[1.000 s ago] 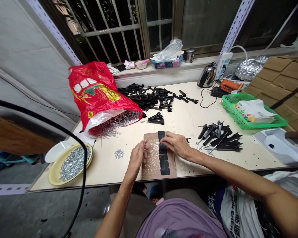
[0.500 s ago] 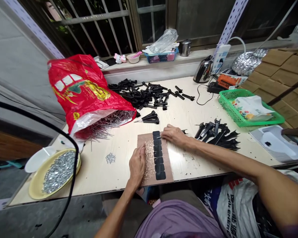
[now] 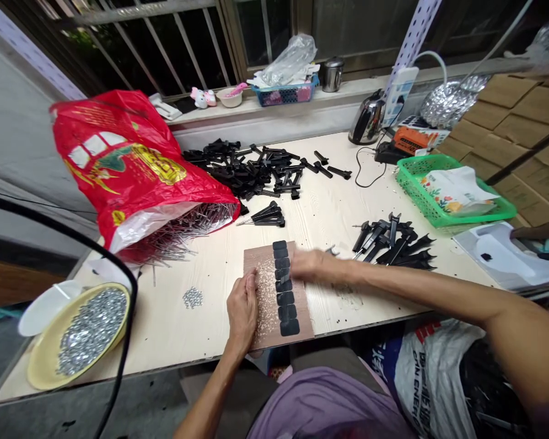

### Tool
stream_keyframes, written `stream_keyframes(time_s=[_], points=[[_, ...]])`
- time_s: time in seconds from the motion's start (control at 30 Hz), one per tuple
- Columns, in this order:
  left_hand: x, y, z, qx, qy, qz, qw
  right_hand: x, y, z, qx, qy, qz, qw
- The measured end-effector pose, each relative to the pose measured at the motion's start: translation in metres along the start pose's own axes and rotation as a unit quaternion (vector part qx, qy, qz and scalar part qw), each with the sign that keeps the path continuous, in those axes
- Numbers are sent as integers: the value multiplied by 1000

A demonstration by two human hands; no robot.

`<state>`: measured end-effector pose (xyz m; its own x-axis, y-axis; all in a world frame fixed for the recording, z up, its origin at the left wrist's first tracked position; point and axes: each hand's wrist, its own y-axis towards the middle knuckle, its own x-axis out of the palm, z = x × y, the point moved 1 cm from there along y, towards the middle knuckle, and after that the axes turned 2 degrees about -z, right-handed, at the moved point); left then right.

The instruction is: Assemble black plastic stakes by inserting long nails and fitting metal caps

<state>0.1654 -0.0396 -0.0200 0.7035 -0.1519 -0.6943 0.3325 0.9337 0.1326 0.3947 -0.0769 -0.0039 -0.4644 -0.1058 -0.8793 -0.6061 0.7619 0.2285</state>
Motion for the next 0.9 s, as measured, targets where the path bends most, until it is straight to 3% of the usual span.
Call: stream_keyframes(time_s=[0.07, 0.23, 0.57, 0.7, 0.9], points=[[0, 0, 0, 1, 0, 1, 1000, 2, 0, 6, 55, -9, 35, 998], [1, 1, -1, -1, 3, 0, 1000, 9, 1, 7, 4, -24, 7, 1000], [3, -1, -3, 27, 14, 11, 999, 2, -11, -13, 24, -36, 54, 998], [2, -3, -4, 27, 2, 16, 1000, -25, -38, -4, 136, -124, 79, 980], [-1, -5, -7, 26, -28, 20, 999, -86, -80, 14, 237, -316, 68, 916]])
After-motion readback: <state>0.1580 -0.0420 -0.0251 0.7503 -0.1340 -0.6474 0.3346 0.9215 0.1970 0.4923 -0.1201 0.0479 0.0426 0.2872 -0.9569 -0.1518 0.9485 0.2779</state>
